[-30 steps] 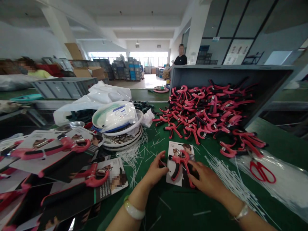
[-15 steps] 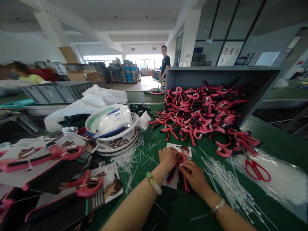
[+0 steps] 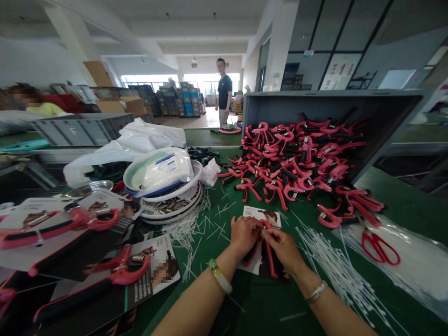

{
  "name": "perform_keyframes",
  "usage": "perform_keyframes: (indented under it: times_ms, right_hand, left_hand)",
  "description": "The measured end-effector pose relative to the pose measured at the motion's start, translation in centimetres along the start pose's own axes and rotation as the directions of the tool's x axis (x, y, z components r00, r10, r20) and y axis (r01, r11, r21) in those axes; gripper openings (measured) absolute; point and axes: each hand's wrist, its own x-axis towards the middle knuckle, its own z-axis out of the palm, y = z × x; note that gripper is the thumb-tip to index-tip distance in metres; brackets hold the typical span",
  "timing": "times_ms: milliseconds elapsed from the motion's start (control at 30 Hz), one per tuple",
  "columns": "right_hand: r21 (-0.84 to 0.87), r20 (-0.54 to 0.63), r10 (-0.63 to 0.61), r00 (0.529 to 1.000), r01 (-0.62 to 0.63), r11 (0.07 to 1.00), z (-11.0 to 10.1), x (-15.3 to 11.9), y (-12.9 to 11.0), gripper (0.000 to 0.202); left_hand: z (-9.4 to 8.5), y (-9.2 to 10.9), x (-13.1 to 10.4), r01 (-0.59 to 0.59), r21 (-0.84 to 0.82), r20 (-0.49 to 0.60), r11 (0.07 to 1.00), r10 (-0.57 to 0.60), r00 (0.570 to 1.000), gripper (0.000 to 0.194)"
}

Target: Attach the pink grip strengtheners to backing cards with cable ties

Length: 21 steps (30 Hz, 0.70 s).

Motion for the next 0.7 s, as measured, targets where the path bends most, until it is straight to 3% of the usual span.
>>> perform_keyframes:
  times_ms: [467, 700]
  right_hand:
    - [0.112, 0.077, 0.073, 0.994, -0.081, 0.990, -0.06, 0.32, -0.23, 0.034]
    - [0.066, 0.106, 0.124, 0.987, -0.131, 0.989, -0.33, 0.49, -0.85, 0.024]
  left_hand:
    - [0.12, -0.15, -0.13, -0.011, -0.060, -0.015, 0.998, 0.010, 1.000, 0.017]
    - [0.37, -0.33, -0.02, -0.024, -0.096, 0.018, 0.995, 0.026, 1.000, 0.018]
